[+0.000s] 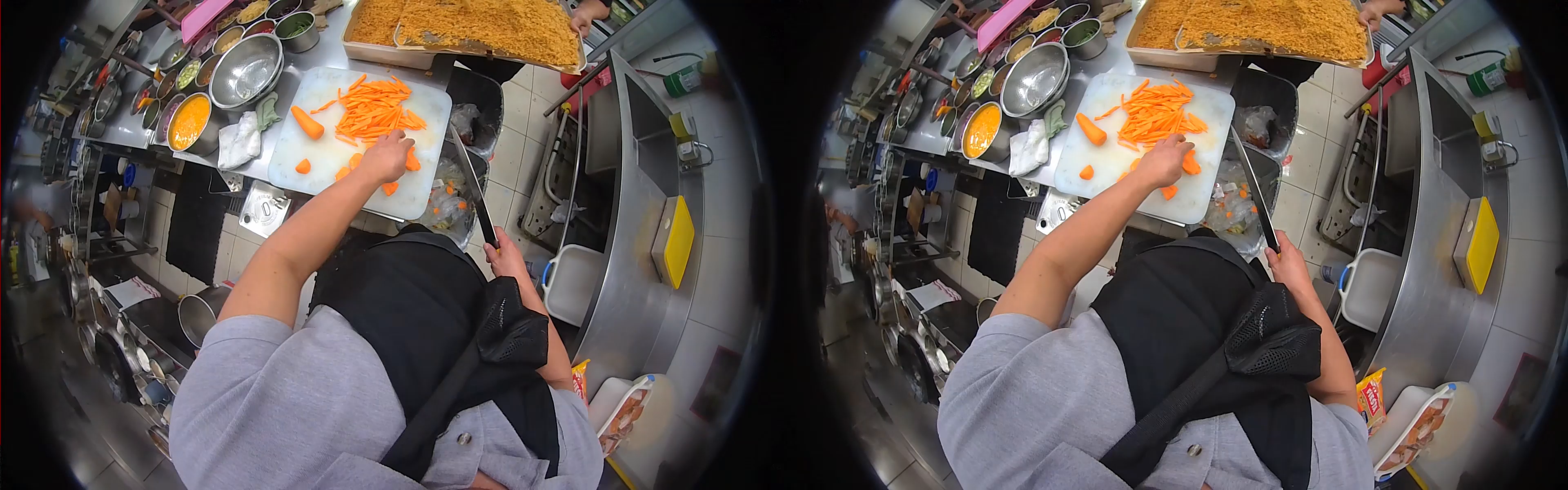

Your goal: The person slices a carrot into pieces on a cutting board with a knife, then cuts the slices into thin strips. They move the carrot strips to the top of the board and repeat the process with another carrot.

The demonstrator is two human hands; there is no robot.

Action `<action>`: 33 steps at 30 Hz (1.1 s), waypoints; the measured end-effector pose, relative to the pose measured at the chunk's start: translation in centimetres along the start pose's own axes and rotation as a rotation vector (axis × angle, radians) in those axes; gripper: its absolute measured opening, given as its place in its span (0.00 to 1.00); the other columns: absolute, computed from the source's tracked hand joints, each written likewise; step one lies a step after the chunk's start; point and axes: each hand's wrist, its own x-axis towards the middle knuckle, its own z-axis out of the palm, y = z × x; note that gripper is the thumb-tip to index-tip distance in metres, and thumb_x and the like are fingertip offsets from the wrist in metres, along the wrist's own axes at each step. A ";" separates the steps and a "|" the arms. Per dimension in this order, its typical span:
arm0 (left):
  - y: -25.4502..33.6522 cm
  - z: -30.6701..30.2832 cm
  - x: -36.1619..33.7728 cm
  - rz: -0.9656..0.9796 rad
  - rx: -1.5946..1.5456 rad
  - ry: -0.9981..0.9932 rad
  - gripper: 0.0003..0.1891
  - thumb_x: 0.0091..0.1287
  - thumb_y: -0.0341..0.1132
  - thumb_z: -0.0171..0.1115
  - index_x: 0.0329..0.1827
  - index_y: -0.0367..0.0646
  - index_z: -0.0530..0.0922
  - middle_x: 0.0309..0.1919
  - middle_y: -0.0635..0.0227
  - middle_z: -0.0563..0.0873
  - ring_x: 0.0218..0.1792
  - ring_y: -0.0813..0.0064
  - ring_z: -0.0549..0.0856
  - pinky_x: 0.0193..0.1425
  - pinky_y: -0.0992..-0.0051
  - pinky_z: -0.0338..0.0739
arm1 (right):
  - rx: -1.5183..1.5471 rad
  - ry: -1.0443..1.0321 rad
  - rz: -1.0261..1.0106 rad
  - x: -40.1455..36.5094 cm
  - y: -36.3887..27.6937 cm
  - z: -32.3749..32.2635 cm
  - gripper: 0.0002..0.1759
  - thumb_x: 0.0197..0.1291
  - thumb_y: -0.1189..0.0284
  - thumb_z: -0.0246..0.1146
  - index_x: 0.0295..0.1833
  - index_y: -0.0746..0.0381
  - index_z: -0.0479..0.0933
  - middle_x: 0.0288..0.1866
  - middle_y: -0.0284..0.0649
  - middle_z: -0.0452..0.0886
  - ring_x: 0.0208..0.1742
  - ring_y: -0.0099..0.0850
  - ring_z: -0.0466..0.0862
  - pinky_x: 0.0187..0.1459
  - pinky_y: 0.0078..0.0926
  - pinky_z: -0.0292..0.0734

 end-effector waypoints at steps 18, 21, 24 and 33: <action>1.6 1.3 -1.0 0.047 0.156 0.071 0.16 0.71 0.33 0.61 0.60 0.46 0.80 0.56 0.59 0.82 0.61 0.54 0.81 0.59 0.51 0.83 | 0.030 -0.051 0.006 -0.2 1.7 0.6 0.16 0.72 0.71 0.64 0.61 0.61 0.72 0.29 0.45 0.85 0.31 0.41 0.89 0.37 0.40 0.80; -0.6 0.8 -1.3 0.191 0.080 0.067 0.17 0.69 0.33 0.65 0.61 0.49 0.82 0.59 0.60 0.83 0.64 0.57 0.80 0.61 0.53 0.82 | 0.030 -0.070 -0.044 0.2 2.0 1.0 0.13 0.73 0.74 0.63 0.58 0.63 0.71 0.31 0.41 0.82 0.29 0.33 0.84 0.33 0.36 0.78; -2.0 -1.8 -2.1 0.278 0.064 0.202 0.22 0.66 0.34 0.69 0.65 0.50 0.82 0.62 0.62 0.83 0.67 0.58 0.80 0.64 0.55 0.81 | 0.001 -0.077 -0.026 0.6 2.5 0.9 0.18 0.72 0.71 0.64 0.64 0.60 0.72 0.31 0.47 0.87 0.32 0.43 0.89 0.37 0.41 0.81; -6.5 -4.3 -4.8 -0.152 -0.008 -0.142 0.29 0.61 0.32 0.73 0.69 0.46 0.79 0.63 0.51 0.83 0.65 0.50 0.82 0.70 0.58 0.78 | 0.009 -0.102 0.010 0.8 2.2 0.9 0.17 0.72 0.73 0.64 0.63 0.61 0.73 0.32 0.47 0.86 0.32 0.41 0.89 0.37 0.40 0.80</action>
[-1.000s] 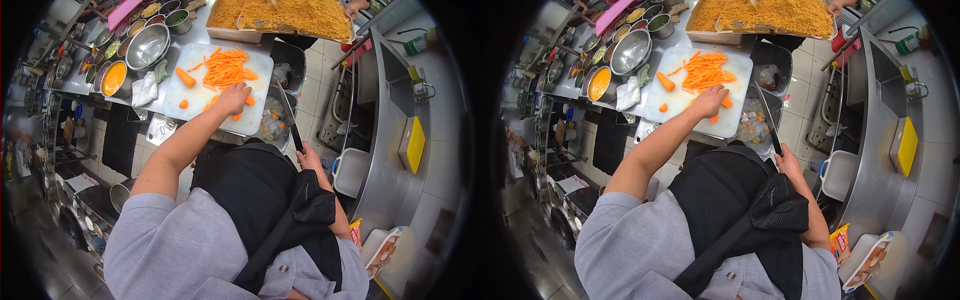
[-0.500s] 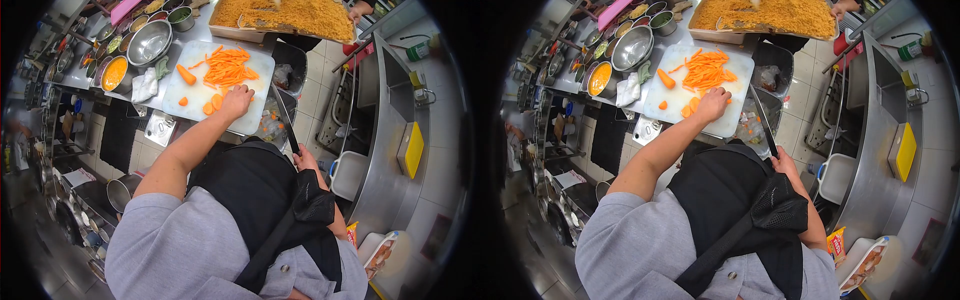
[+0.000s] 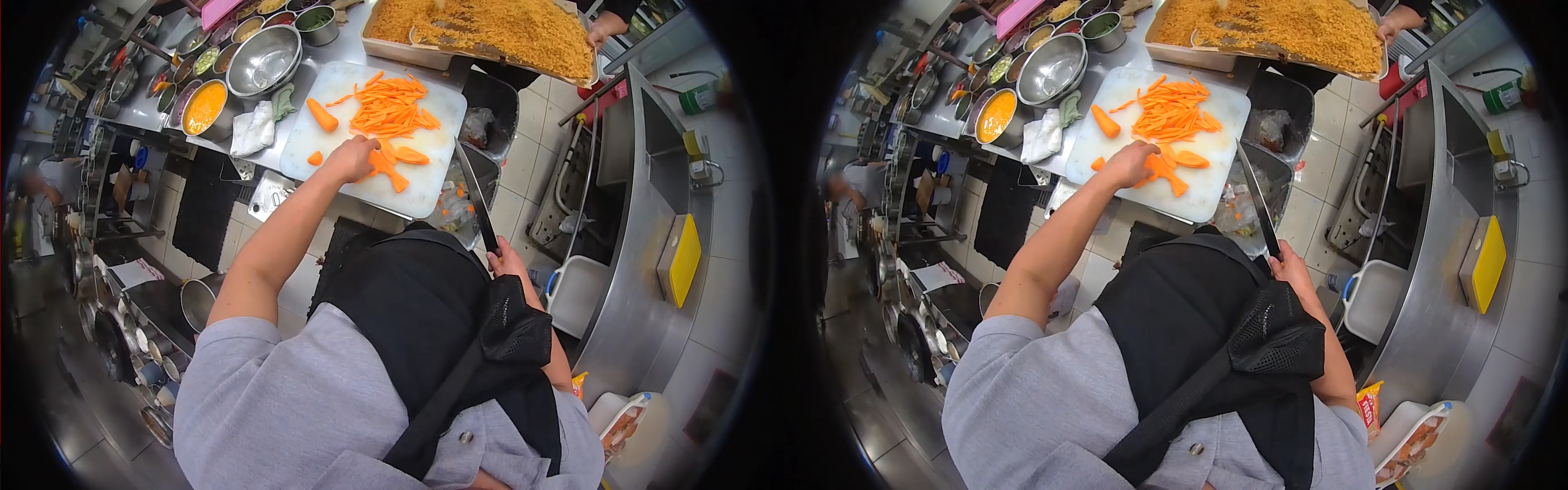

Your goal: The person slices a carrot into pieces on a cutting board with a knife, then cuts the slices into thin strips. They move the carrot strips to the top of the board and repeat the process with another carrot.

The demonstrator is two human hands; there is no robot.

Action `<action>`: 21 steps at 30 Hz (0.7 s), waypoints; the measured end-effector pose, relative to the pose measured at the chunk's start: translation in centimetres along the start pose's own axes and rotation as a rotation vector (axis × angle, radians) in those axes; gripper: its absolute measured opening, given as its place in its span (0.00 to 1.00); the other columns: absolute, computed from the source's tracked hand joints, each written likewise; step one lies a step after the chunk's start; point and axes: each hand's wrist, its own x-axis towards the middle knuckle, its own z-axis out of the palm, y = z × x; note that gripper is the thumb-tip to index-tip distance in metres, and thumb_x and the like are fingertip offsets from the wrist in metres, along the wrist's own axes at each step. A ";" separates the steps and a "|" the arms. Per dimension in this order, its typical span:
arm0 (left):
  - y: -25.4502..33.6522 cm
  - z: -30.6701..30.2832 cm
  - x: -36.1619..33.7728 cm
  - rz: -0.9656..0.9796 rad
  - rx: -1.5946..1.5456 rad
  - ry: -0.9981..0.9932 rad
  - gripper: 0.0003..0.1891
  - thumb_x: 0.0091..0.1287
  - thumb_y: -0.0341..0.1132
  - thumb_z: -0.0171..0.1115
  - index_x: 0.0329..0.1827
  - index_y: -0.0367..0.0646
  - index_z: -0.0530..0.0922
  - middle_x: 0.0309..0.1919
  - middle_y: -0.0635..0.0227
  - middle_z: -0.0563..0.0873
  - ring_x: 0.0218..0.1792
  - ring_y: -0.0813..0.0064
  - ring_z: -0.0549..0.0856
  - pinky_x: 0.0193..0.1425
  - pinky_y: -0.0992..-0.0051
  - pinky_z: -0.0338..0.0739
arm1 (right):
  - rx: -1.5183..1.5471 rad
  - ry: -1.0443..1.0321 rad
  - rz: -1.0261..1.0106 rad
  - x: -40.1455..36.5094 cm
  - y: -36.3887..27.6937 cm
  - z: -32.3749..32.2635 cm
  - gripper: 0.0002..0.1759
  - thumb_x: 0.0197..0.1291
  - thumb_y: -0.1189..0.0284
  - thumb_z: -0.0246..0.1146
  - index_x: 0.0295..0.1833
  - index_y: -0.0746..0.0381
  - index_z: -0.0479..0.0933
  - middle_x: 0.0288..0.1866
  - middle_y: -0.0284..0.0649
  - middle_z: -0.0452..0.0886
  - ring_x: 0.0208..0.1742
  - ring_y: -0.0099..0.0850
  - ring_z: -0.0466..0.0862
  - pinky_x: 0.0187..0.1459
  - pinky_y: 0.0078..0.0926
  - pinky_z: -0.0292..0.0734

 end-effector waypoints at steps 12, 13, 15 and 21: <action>1.2 0.8 0.9 -0.056 -0.049 -0.067 0.30 0.56 0.36 0.83 0.62 0.46 0.80 0.60 0.53 0.81 0.59 0.52 0.84 0.64 0.59 0.80 | 0.029 -0.017 -0.041 -0.7 -1.1 0.1 0.14 0.73 0.73 0.64 0.60 0.62 0.72 0.30 0.44 0.85 0.30 0.36 0.86 0.36 0.37 0.80; 1.2 0.8 1.1 -0.054 -0.050 -0.070 0.30 0.56 0.36 0.83 0.62 0.46 0.80 0.60 0.53 0.81 0.59 0.52 0.84 0.64 0.59 0.80 | 0.033 -0.023 -0.041 -0.6 -0.7 0.2 0.14 0.73 0.73 0.64 0.60 0.62 0.72 0.30 0.44 0.85 0.30 0.36 0.87 0.36 0.37 0.80; 1.0 0.9 1.5 -0.099 -0.088 -0.102 0.29 0.56 0.35 0.84 0.61 0.46 0.82 0.59 0.53 0.82 0.58 0.52 0.84 0.64 0.60 0.81 | 0.039 -0.029 -0.040 -0.8 -0.4 0.3 0.14 0.73 0.73 0.64 0.59 0.62 0.72 0.30 0.44 0.85 0.30 0.37 0.87 0.36 0.38 0.80; 1.1 1.0 2.3 0.027 -0.195 -0.210 0.26 0.54 0.31 0.83 0.57 0.49 0.86 0.59 0.54 0.82 0.62 0.54 0.82 0.65 0.61 0.79 | 0.059 -0.021 -0.039 -1.0 0.4 0.4 0.16 0.72 0.73 0.65 0.61 0.62 0.72 0.30 0.44 0.85 0.30 0.38 0.87 0.37 0.40 0.80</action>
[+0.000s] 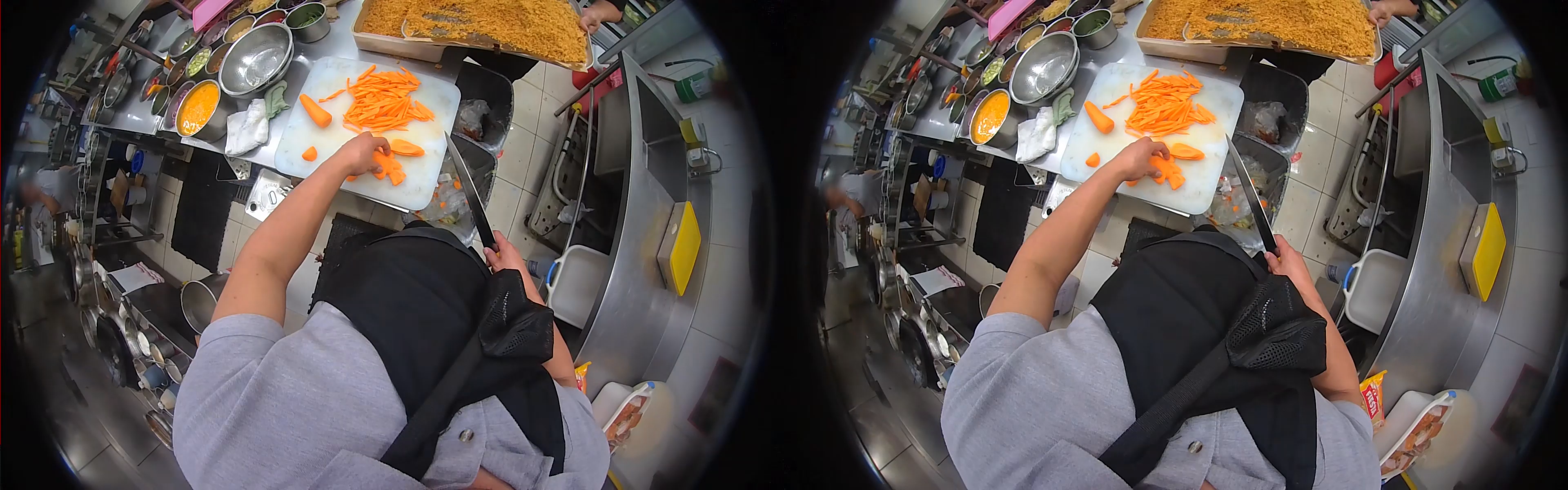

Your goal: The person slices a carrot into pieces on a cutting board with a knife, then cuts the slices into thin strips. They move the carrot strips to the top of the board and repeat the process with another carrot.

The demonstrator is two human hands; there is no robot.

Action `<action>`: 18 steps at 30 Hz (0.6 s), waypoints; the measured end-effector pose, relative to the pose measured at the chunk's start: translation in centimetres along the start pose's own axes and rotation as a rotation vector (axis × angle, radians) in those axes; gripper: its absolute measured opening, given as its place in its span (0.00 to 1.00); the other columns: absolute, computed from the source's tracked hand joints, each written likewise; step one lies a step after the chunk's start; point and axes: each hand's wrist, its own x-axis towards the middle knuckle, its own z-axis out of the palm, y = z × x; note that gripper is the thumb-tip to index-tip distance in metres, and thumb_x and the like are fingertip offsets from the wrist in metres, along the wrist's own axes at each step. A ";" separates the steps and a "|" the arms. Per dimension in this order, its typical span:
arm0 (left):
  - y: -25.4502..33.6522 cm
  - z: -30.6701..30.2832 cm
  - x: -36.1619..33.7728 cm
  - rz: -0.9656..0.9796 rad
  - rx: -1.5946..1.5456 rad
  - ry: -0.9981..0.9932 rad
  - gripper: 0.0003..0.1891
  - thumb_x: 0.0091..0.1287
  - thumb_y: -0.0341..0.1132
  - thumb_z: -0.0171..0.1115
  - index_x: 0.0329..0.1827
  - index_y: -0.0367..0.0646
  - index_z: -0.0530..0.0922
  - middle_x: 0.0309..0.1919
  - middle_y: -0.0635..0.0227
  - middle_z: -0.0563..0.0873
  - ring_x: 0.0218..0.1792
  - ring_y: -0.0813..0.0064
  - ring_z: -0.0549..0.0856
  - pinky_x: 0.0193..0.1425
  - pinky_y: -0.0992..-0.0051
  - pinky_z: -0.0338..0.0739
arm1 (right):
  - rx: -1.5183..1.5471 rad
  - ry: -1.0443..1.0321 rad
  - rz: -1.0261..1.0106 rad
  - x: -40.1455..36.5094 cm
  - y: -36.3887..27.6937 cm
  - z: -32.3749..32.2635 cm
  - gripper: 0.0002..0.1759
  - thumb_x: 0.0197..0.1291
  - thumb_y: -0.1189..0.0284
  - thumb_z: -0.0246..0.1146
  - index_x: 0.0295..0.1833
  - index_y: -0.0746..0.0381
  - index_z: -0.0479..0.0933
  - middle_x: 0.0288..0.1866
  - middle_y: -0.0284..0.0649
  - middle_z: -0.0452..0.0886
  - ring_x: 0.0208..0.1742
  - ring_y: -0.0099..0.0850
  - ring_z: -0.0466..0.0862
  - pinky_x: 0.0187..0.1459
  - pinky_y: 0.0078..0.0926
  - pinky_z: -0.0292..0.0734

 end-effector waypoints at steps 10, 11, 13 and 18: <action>0.0 1.0 -0.4 0.145 0.118 0.034 0.28 0.56 0.28 0.80 0.62 0.56 0.87 0.64 0.58 0.76 0.68 0.54 0.77 0.77 0.64 0.73 | -0.027 -0.002 -0.013 0.1 -0.6 -0.4 0.16 0.72 0.72 0.64 0.61 0.62 0.73 0.31 0.45 0.85 0.32 0.40 0.89 0.37 0.39 0.81; 0.0 1.1 -0.5 0.144 0.131 0.039 0.26 0.56 0.29 0.80 0.60 0.56 0.87 0.64 0.58 0.76 0.68 0.55 0.77 0.77 0.64 0.73 | -0.011 0.004 -0.008 0.1 -0.8 -0.4 0.16 0.72 0.72 0.64 0.61 0.62 0.73 0.32 0.45 0.86 0.32 0.40 0.89 0.38 0.39 0.81; 0.3 1.1 -0.7 0.142 0.145 0.045 0.25 0.57 0.29 0.80 0.59 0.56 0.87 0.64 0.59 0.76 0.67 0.55 0.76 0.76 0.63 0.73 | -0.010 0.006 -0.021 0.2 -0.7 -0.3 0.16 0.72 0.72 0.65 0.60 0.62 0.73 0.32 0.46 0.86 0.32 0.40 0.89 0.38 0.40 0.81; 1.1 1.2 -2.1 0.159 0.194 0.172 0.18 0.57 0.29 0.78 0.51 0.50 0.84 0.63 0.60 0.77 0.63 0.55 0.77 0.71 0.60 0.75 | 0.006 0.005 -0.025 0.3 -0.6 0.1 0.15 0.72 0.72 0.65 0.60 0.63 0.73 0.33 0.47 0.86 0.33 0.41 0.89 0.38 0.40 0.81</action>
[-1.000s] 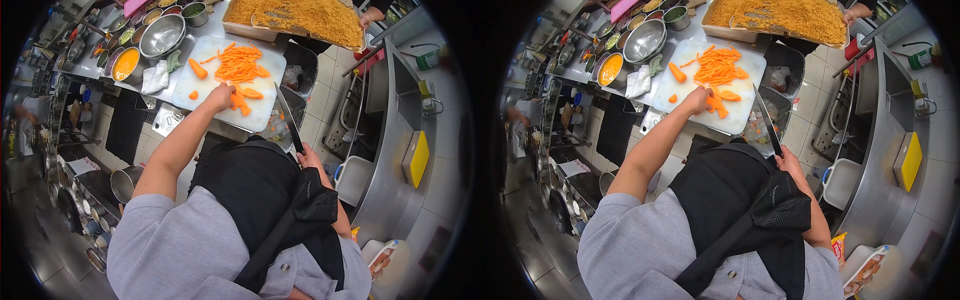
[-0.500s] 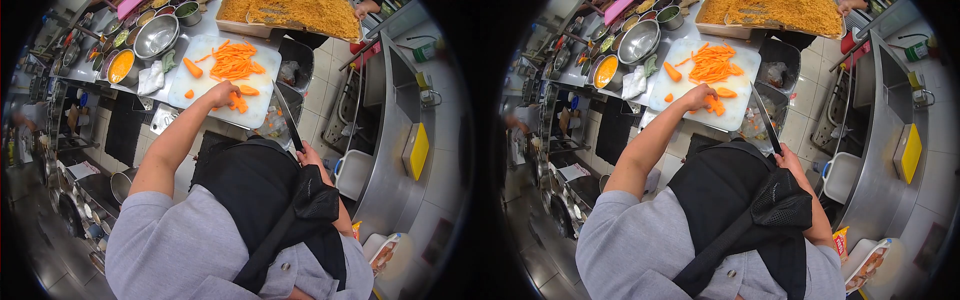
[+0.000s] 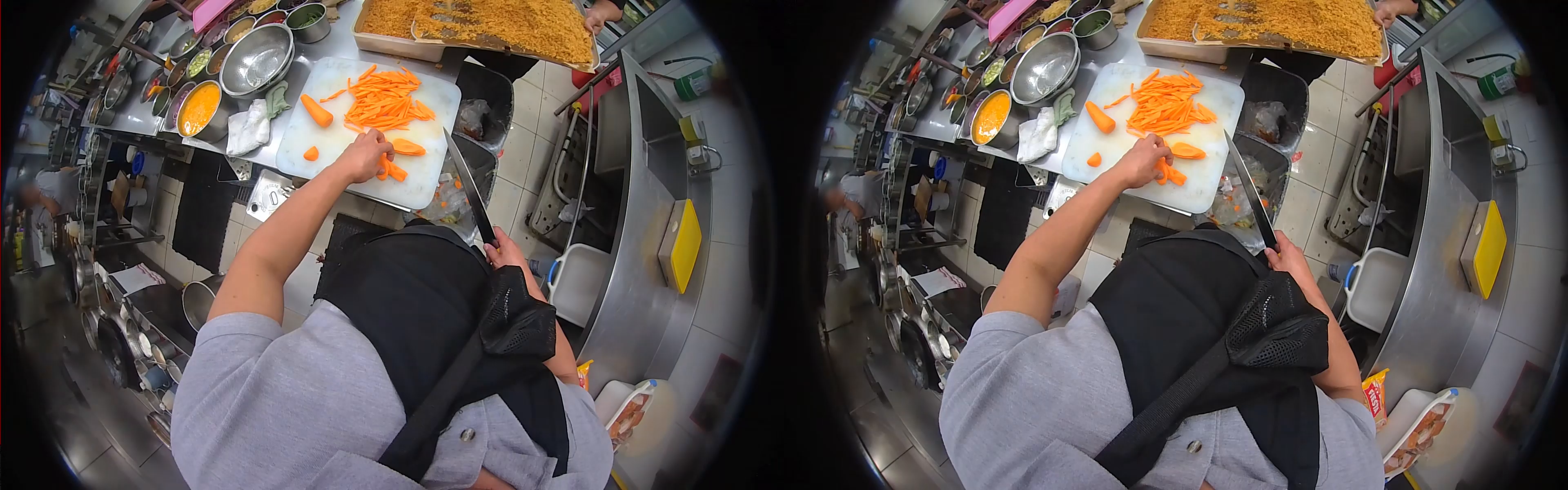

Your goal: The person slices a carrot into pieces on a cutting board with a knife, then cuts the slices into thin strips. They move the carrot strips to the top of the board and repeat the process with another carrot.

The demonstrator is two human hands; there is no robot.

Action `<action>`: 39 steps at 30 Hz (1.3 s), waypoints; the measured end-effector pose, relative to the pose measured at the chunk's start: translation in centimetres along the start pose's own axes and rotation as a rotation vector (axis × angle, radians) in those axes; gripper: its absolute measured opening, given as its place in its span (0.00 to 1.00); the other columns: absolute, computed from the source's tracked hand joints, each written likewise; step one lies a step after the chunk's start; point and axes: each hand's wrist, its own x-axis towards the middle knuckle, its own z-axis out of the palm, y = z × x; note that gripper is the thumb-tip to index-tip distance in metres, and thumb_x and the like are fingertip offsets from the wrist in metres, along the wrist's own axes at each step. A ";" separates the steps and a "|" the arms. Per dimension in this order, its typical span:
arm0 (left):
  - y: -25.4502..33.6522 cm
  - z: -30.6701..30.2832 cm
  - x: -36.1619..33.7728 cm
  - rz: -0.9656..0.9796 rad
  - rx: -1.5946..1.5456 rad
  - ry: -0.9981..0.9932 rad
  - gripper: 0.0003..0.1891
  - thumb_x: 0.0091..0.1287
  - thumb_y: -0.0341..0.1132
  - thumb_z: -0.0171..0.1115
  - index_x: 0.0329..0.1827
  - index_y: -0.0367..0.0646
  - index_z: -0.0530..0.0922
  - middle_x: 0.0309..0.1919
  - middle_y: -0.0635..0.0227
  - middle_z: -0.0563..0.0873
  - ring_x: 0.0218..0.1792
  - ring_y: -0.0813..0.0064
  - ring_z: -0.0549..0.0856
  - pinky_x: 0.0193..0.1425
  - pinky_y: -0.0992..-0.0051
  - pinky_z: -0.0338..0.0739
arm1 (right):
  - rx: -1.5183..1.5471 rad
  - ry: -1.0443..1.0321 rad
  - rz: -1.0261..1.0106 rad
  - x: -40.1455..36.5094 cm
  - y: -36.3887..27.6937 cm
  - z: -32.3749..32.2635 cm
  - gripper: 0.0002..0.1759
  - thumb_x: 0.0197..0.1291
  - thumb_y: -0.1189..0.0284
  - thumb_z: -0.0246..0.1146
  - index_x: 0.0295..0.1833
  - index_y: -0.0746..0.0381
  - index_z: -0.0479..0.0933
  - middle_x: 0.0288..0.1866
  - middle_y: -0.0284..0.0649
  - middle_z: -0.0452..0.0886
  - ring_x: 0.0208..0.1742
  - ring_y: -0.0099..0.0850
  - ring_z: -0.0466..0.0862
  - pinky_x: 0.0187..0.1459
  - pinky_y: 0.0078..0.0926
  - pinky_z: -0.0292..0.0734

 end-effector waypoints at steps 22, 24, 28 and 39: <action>-6.8 -6.0 -2.5 -0.225 0.270 -0.329 0.17 0.61 0.26 0.69 0.54 0.50 0.88 0.53 0.62 0.91 0.55 0.57 0.89 0.59 0.61 0.84 | 0.030 -0.022 0.004 1.3 -0.2 -0.2 0.14 0.73 0.73 0.63 0.60 0.61 0.72 0.28 0.38 0.80 0.26 0.28 0.81 0.30 0.32 0.74; -6.2 -5.3 -3.1 -0.205 0.346 -0.213 0.19 0.62 0.25 0.68 0.56 0.53 0.87 0.58 0.64 0.88 0.60 0.57 0.87 0.59 0.60 0.84 | 0.081 -0.012 -0.025 1.3 0.0 0.0 0.12 0.74 0.74 0.62 0.60 0.60 0.71 0.25 0.33 0.76 0.21 0.23 0.74 0.24 0.27 0.67; -4.8 -3.3 -2.9 -0.073 0.268 0.017 0.24 0.67 0.23 0.62 0.64 0.57 0.83 0.68 0.65 0.79 0.69 0.54 0.80 0.63 0.55 0.83 | 0.053 0.006 -0.018 1.1 -0.5 -0.1 0.13 0.74 0.75 0.61 0.61 0.60 0.71 0.24 0.33 0.76 0.20 0.22 0.72 0.22 0.27 0.65; -3.3 1.4 -3.6 -0.036 0.105 0.201 0.16 0.62 0.28 0.70 0.54 0.45 0.84 0.55 0.51 0.83 0.56 0.49 0.83 0.58 0.55 0.84 | 0.033 0.034 0.057 0.6 -0.8 -0.4 0.15 0.73 0.73 0.63 0.61 0.63 0.72 0.30 0.44 0.84 0.29 0.34 0.86 0.34 0.36 0.80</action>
